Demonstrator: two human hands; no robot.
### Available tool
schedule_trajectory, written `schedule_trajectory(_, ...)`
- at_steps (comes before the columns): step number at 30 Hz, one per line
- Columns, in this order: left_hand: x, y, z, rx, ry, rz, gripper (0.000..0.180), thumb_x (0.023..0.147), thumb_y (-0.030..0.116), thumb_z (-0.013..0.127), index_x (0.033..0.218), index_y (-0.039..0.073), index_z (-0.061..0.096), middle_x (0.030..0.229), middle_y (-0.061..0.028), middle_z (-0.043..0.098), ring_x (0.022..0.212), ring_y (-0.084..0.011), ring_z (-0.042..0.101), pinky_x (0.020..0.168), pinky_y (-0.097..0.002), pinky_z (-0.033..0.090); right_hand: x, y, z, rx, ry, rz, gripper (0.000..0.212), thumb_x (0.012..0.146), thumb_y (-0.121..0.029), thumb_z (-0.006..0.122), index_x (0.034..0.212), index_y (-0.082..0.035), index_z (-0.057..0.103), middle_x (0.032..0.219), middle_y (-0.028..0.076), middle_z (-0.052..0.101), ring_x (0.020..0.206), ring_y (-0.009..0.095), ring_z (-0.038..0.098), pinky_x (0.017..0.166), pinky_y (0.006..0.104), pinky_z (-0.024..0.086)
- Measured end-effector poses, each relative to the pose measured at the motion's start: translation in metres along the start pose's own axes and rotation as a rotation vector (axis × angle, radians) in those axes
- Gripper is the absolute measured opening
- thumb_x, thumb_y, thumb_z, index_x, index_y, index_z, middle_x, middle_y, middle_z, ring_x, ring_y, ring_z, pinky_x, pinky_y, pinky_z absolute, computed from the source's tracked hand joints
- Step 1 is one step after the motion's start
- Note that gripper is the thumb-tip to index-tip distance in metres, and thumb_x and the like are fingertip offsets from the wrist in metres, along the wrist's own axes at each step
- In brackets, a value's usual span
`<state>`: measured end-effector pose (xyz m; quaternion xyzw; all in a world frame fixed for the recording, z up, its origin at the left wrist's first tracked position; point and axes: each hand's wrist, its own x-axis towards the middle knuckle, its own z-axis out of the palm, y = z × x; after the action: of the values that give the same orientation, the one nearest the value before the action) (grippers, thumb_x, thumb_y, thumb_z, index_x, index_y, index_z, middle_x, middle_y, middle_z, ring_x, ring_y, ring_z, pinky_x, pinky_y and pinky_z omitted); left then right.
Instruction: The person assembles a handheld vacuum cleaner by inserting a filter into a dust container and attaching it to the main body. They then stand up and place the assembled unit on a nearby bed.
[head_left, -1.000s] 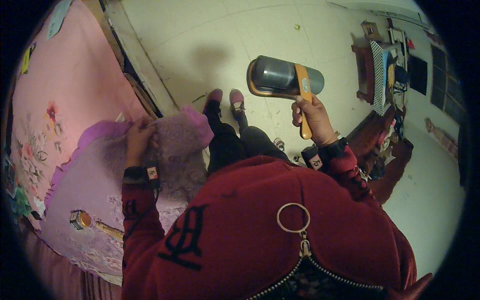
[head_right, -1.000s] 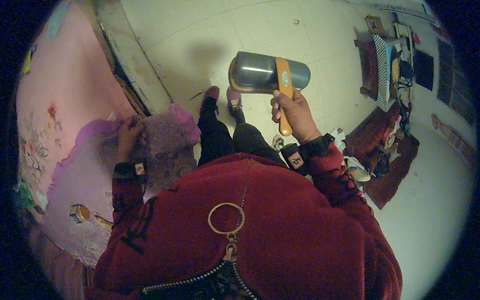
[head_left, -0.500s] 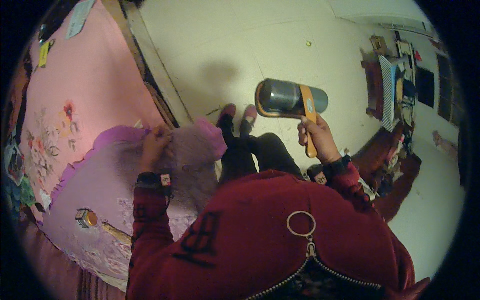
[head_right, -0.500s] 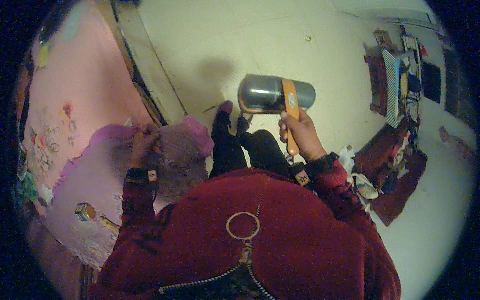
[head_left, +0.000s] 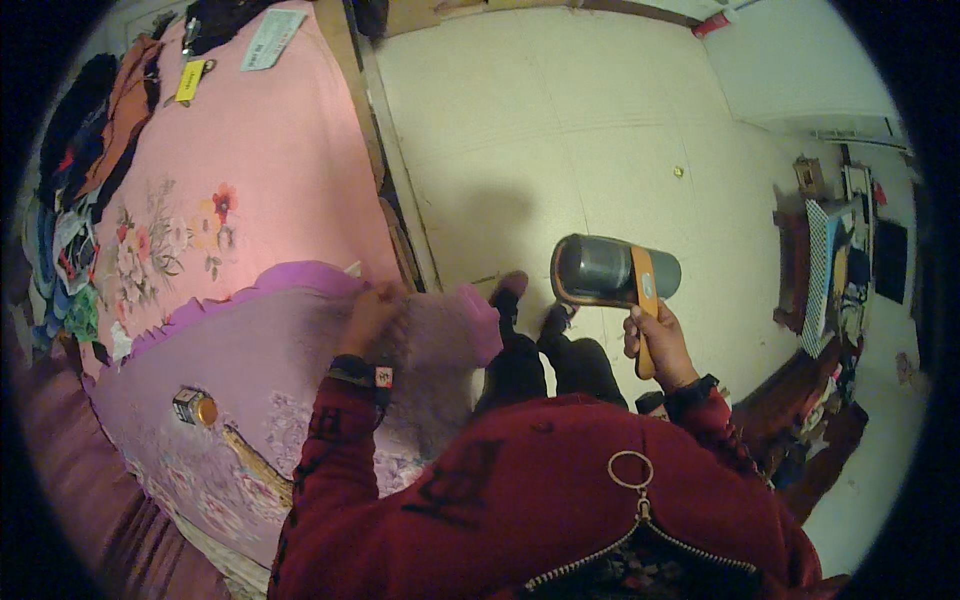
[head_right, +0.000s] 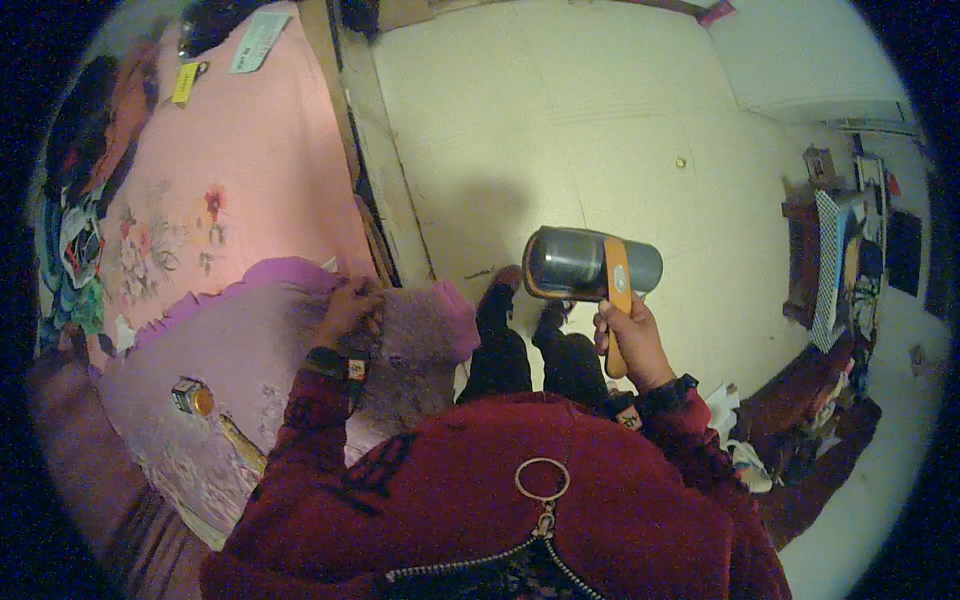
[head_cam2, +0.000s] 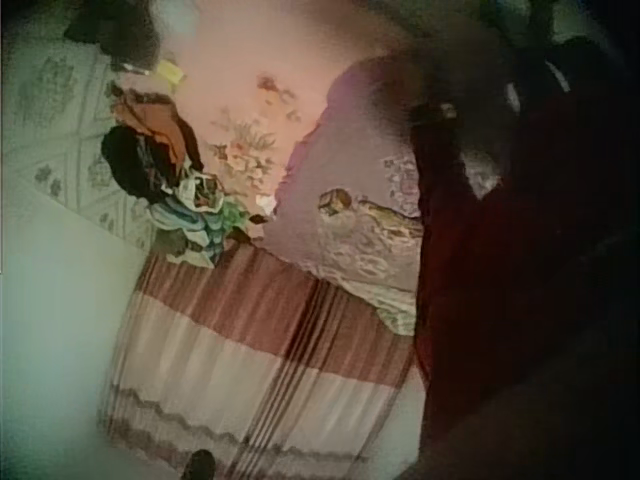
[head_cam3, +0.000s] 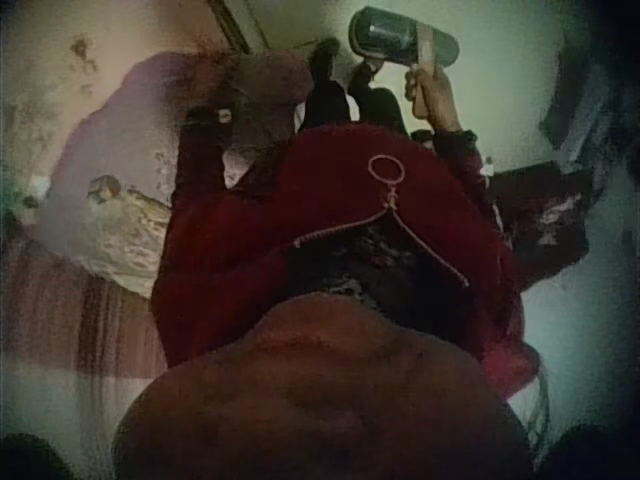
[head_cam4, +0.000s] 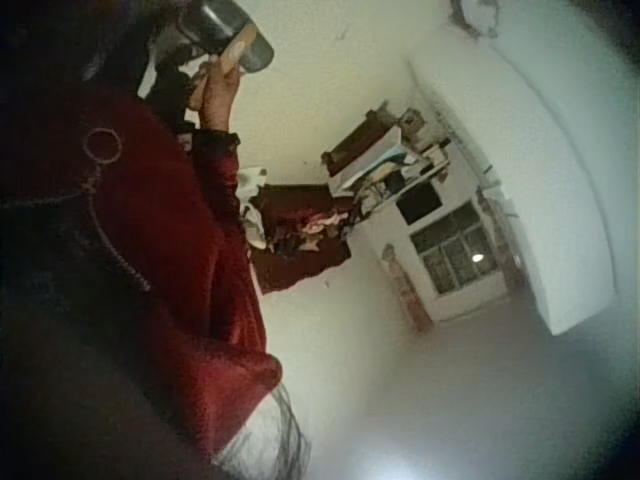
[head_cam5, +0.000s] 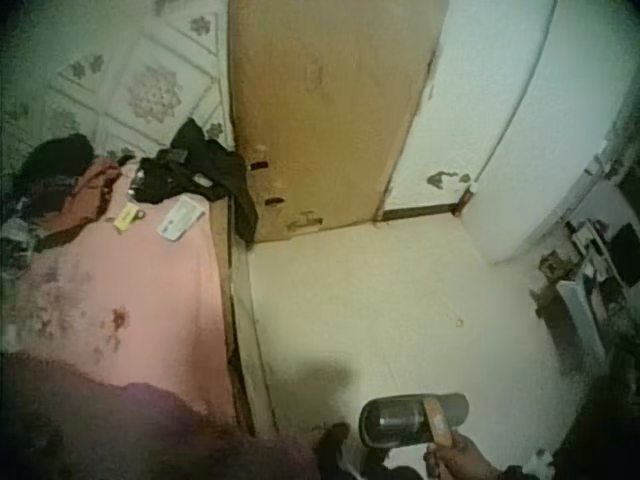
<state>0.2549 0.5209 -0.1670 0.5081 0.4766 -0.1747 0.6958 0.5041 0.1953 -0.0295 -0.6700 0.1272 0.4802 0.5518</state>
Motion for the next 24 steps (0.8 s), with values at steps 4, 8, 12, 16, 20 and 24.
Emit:
schedule_trajectory(4, -0.002, -0.001, -0.003, -0.053, -0.028, 0.033, 0.016, 0.079, 0.006, 0.061, 0.092, 0.002, 0.054, 0.073, -0.0076, 0.057, 0.055, -0.0175, 0.058, 0.044, -0.0301, 0.051, 0.002, 0.002, -0.003, -0.005, -0.04, -0.004, 0.019, 0.089, -0.015, 0.052, 0.105, -0.008, 0.045, 0.068, 0.002, 0.049, 0.05, 0.011, 0.047, 0.046, 0.0248, 0.042)
schedule_trajectory(8, 0.006, -0.006, 0.0, 0.007, 0.024, 0.106, 0.014, 0.077, 0.004, 0.061, 0.089, 0.001, 0.054, 0.075, -0.0081, 0.058, 0.058, -0.0175, 0.059, 0.047, -0.0303, 0.052, 0.002, 0.005, -0.011, -0.003, -0.064, -0.035, 0.019, 0.09, -0.016, 0.052, 0.107, -0.008, 0.045, 0.068, 0.002, 0.049, 0.049, 0.011, 0.047, 0.046, 0.0245, 0.041)
schedule_trajectory(12, 0.02, -0.013, 0.014, 0.248, 0.21, 0.359, 0.014, 0.075, 0.002, 0.06, 0.089, 0.001, 0.055, 0.077, -0.0074, 0.058, 0.064, -0.0174, 0.06, 0.053, -0.0307, 0.053, 0.004, 0.011, -0.018, 0.041, -0.061, -0.042, 0.02, 0.089, -0.015, 0.052, 0.107, -0.008, 0.045, 0.068, 0.002, 0.049, 0.049, 0.011, 0.047, 0.045, 0.0245, 0.041)
schedule_trajectory(16, 0.029, -0.017, 0.032, 0.159, 0.087, 0.399, 0.018, 0.076, 0.004, 0.059, 0.093, 0.0, 0.056, 0.08, -0.0073, 0.06, 0.069, -0.0176, 0.06, 0.06, -0.0306, 0.052, 0.014, 0.018, -0.024, 0.064, -0.024, -0.001, 0.02, 0.088, -0.014, 0.054, 0.106, -0.008, 0.045, 0.068, 0.002, 0.049, 0.049, 0.011, 0.047, 0.045, 0.025, 0.041)
schedule_trajectory(20, 0.028, -0.011, 0.07, 0.741, 0.098, 0.881, 0.019, 0.078, 0.007, 0.058, 0.096, 0.0, 0.057, 0.083, -0.008, 0.062, 0.07, -0.0163, 0.06, 0.064, -0.0295, 0.051, 0.02, 0.02, -0.032, 0.065, -0.095, 0.004, 0.019, 0.088, -0.014, 0.054, 0.104, -0.009, 0.046, 0.068, 0.002, 0.049, 0.05, 0.011, 0.048, 0.045, 0.0254, 0.042)
schedule_trajectory(24, 0.013, 0.007, 0.09, 0.193, 0.145, 0.514, 0.018, 0.076, 0.009, 0.06, 0.093, 0.003, 0.058, 0.077, -0.0074, 0.061, 0.069, -0.0171, 0.059, 0.06, -0.0272, 0.048, 0.022, 0.021, -0.038, 0.062, -0.128, 0.003, 0.016, 0.088, -0.014, 0.054, 0.1, -0.01, 0.045, 0.067, 0.002, 0.049, 0.05, 0.011, 0.048, 0.044, 0.0256, 0.041)
